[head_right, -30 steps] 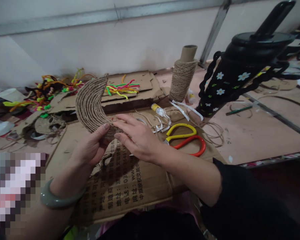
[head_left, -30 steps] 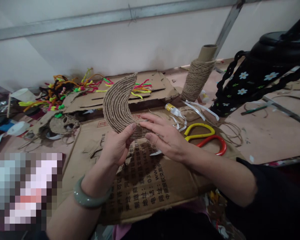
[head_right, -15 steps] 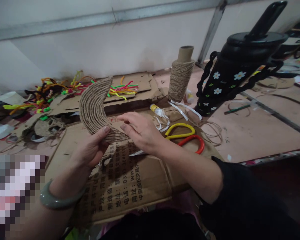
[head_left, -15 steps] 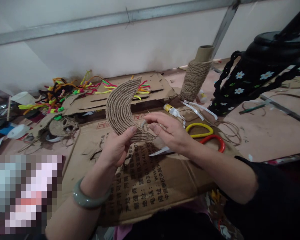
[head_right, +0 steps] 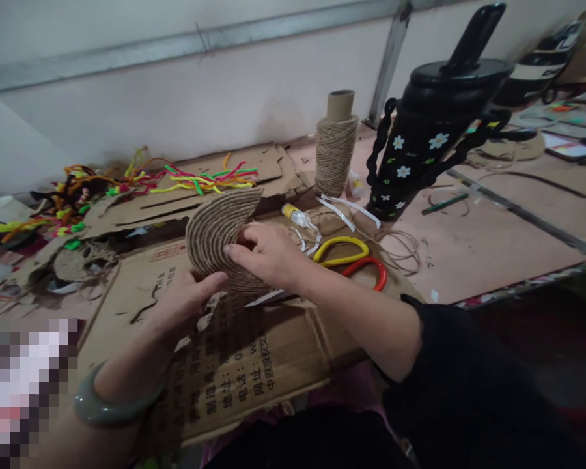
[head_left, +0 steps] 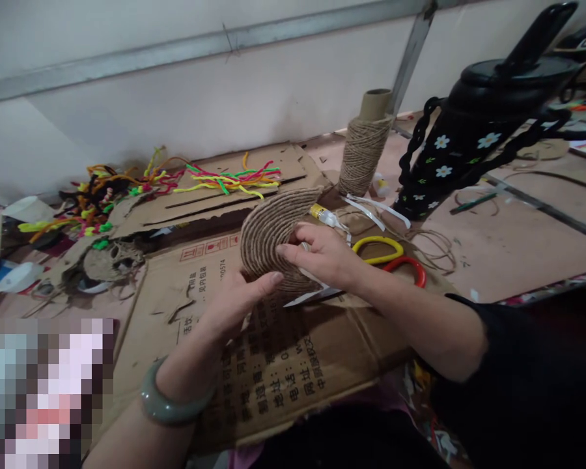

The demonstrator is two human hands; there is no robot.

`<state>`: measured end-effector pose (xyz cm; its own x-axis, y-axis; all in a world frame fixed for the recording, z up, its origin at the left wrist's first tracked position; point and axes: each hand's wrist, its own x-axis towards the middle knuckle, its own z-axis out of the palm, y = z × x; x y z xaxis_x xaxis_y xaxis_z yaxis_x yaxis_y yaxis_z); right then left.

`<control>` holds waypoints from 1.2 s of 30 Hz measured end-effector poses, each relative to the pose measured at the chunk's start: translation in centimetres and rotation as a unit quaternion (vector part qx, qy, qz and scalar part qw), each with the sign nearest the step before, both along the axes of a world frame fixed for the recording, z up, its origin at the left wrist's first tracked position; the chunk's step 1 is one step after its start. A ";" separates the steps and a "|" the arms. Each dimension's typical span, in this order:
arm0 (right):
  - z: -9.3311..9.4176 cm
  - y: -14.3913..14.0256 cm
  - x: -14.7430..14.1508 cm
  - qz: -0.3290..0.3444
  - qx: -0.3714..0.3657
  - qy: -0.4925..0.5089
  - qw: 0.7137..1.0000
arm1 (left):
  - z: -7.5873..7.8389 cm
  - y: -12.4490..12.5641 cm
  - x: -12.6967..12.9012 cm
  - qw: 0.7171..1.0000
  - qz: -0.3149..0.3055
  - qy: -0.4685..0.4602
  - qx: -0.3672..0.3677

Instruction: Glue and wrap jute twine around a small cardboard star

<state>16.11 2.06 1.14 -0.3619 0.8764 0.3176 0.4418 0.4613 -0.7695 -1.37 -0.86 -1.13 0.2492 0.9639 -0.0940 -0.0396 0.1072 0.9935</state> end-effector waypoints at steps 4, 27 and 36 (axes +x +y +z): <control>0.3 -0.3 0.1 0.079 0.008 -0.122 0.989 | 0.4 0.4 -0.9 0.997 0.058 -0.033 0.036; 0.2 -0.1 0.4 0.063 0.003 -0.004 0.998 | 1.6 -0.4 0.1 0.988 0.009 -0.107 -0.111; -0.5 -0.6 -0.2 0.084 0.007 -0.001 0.996 | 1.4 -0.1 0.0 0.993 0.055 -0.072 -0.079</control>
<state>15.86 1.50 0.67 -0.5029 0.7993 0.3289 0.3589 0.5393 -0.7618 -1.33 -0.91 0.31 0.1651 0.9619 -0.2178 -0.2006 0.2490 0.9475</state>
